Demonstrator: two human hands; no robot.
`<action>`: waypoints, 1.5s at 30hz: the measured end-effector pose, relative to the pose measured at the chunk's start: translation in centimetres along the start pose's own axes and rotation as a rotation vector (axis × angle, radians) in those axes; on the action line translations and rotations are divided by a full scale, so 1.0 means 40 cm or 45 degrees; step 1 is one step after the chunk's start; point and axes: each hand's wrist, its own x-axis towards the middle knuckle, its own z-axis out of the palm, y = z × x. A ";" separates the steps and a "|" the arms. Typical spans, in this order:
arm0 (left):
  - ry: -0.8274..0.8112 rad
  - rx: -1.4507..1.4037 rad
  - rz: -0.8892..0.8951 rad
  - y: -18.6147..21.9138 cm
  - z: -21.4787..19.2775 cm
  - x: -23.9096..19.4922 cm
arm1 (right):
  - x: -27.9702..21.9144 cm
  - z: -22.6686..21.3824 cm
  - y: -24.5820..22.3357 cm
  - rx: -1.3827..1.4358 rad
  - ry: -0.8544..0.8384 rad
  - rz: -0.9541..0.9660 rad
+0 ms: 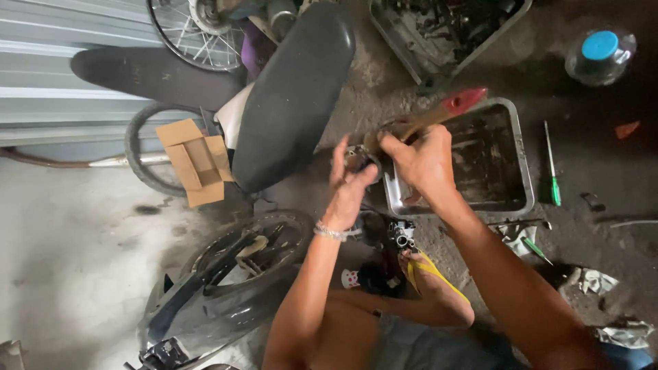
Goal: The person is cleaning and inspecting a motorcycle carburetor using a brush and a tray of solvent.
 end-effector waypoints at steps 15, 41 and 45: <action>0.118 -0.233 0.044 -0.041 -0.073 0.127 | -0.033 0.009 -0.049 0.112 0.016 -0.023; -0.162 0.253 0.219 0.010 -0.073 0.071 | -0.005 -0.082 -0.025 0.241 -0.255 -0.679; -0.072 0.270 0.170 0.051 -0.060 0.051 | -0.015 -0.062 0.005 0.262 -0.140 -0.657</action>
